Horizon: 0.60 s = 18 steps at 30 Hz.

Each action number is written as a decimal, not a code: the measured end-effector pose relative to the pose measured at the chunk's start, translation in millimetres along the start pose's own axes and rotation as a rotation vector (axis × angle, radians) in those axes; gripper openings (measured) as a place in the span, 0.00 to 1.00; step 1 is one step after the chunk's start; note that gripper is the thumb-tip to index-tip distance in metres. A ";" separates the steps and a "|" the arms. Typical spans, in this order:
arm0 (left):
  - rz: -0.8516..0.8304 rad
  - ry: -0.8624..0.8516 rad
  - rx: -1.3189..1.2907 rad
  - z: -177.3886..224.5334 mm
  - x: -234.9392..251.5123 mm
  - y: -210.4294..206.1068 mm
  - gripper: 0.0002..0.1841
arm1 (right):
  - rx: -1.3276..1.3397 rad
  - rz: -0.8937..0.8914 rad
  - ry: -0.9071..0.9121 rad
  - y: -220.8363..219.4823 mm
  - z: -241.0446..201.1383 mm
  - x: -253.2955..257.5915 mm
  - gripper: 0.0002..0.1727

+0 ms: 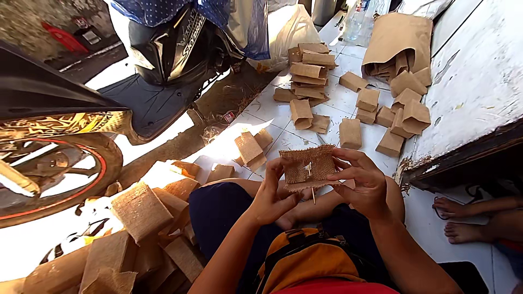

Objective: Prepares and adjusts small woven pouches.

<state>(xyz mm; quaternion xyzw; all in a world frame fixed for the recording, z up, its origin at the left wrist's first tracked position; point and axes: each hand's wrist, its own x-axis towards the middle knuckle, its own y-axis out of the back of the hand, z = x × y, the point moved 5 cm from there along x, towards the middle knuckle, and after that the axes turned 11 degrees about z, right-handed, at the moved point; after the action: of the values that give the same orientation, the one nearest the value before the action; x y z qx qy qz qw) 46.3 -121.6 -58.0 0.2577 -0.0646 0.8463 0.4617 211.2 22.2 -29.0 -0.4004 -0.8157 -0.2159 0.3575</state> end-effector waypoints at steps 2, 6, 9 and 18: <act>0.052 -0.030 0.007 -0.5 -1.1 -0.6 0.28 | 0.014 -0.002 -0.037 0.7 3.0 -0.7 0.05; 0.047 0.072 -0.001 -7.0 2.8 1.2 0.22 | 0.029 -0.021 -0.266 0.1 12.5 -2.2 0.16; 0.047 0.179 -0.093 -17.6 4.5 -0.2 0.23 | 0.077 0.049 -0.456 -3.6 18.8 -5.2 0.09; 0.028 0.331 -0.157 -20.5 1.7 -10.0 0.17 | 0.076 0.226 -0.614 -11.7 26.2 -13.1 0.04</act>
<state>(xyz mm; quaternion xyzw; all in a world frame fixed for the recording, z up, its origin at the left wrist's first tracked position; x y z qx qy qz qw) 46.0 -107.6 -76.0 0.0772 -0.0573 0.8758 0.4729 196.6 25.5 -56.6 -0.5211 -0.8432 -0.0136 0.1314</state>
